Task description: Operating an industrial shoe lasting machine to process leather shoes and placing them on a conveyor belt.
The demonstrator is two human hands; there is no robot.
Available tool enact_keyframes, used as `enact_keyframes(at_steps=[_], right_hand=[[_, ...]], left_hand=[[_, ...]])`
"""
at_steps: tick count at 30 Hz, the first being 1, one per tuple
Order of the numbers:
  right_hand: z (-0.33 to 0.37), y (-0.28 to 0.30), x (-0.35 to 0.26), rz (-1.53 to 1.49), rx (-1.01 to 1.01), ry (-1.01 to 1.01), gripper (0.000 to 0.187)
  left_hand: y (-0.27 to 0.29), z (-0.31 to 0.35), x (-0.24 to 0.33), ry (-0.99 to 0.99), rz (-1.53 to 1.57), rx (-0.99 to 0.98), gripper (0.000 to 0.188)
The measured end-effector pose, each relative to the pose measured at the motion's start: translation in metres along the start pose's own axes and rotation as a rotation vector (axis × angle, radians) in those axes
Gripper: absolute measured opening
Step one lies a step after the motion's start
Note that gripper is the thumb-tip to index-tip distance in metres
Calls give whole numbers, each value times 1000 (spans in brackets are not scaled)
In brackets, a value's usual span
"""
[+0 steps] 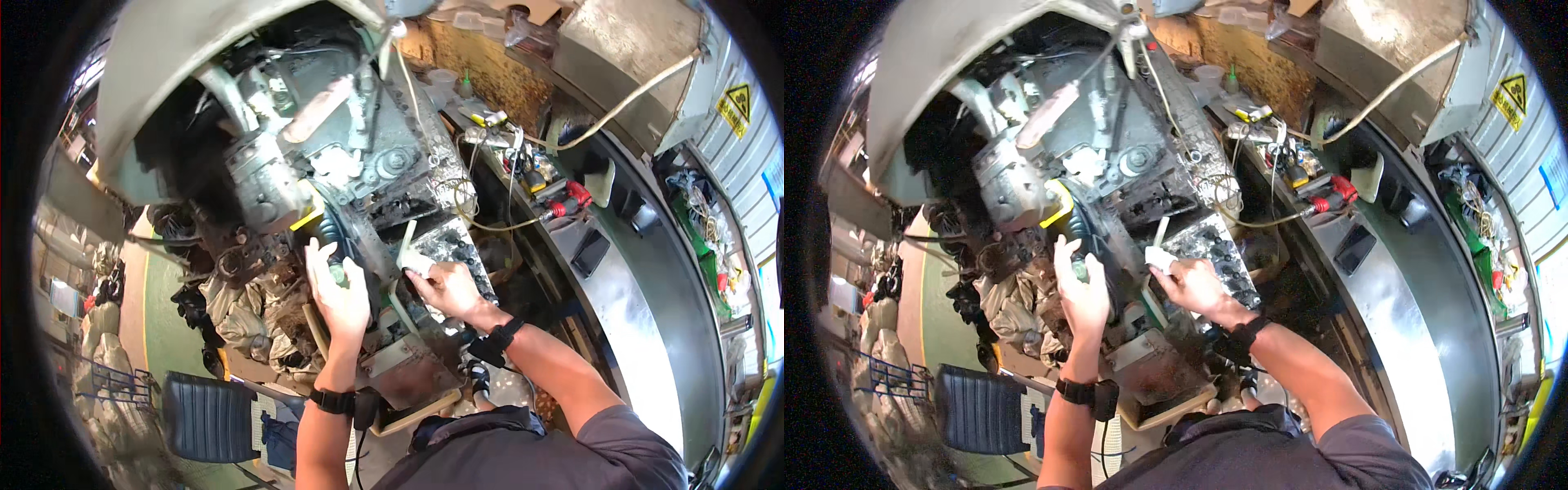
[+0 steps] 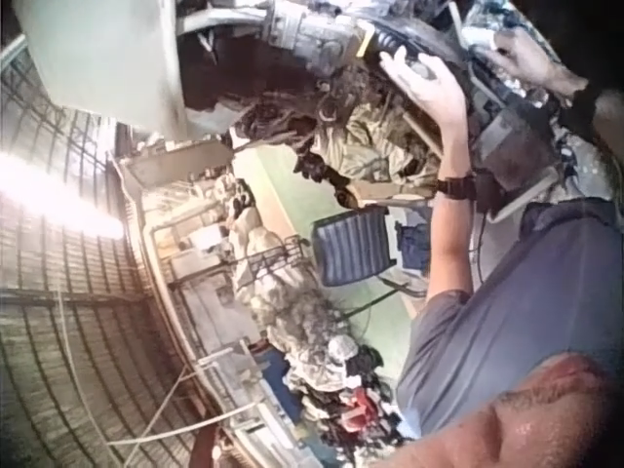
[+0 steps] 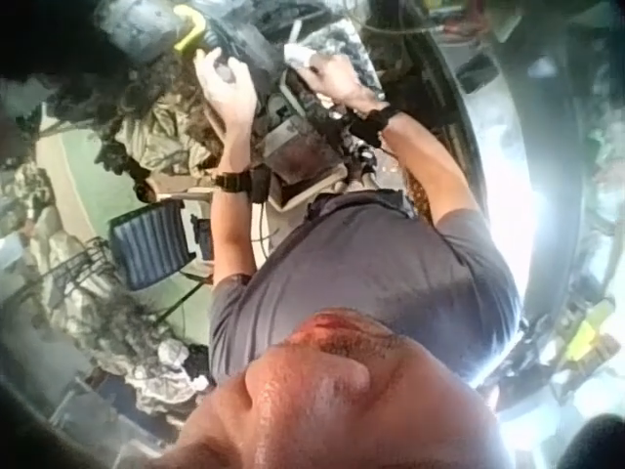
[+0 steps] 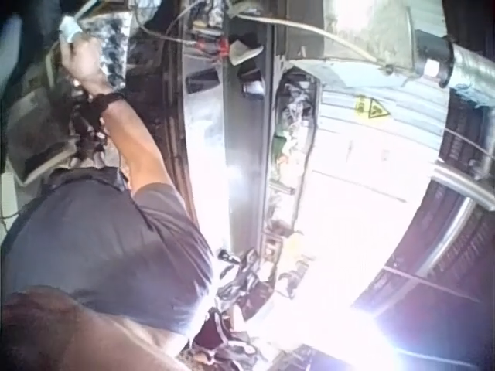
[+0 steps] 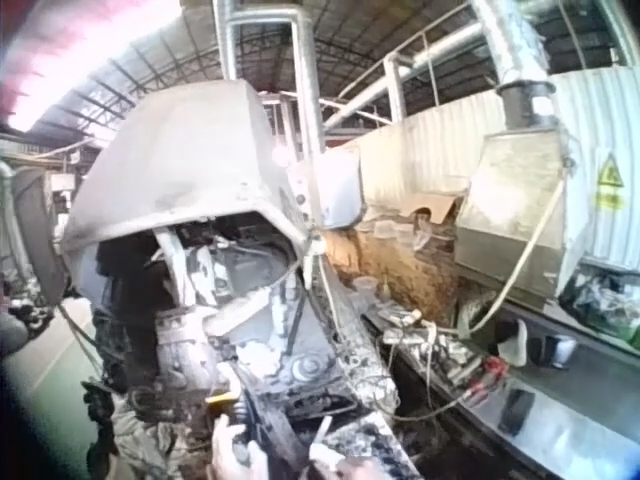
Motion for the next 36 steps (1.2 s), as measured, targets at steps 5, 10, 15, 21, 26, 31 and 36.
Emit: enact_keyframes(at_steps=[5,10,15,21,26,31,36], right_hand=[[-18,7,-18,-294,-111,-345,40],[-37,-6,-89,-282,-446,-272,89],[-43,-40,-132,-59,-301,32,111],[-45,-47,-132,-30,-72,-193,60],[-21,30,-144,-1255,-32,-591,47],[56,53,-159,-2036,-166,-1138,36],[56,90,-147,-990,-163,-688,75]], left_hand=[[3,0,1,-64,25,53,37],[22,-7,-27,237,781,-146,41],[41,-5,-48,290,1137,-81,32],[54,38,-73,485,1212,115,28],[74,41,-56,913,1367,246,60],[86,38,22,345,1973,-140,76],[61,64,71,645,1741,-361,59]])
Point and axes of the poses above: each hand's wrist, its own z-axis away from the middle knuckle, its own y-axis out of the back of the hand, x = y × z, the point moved 2 cm from there along -z, towards the middle knuckle, and after that the axes turned 7 degrees about -x, right-handed, at the moved point
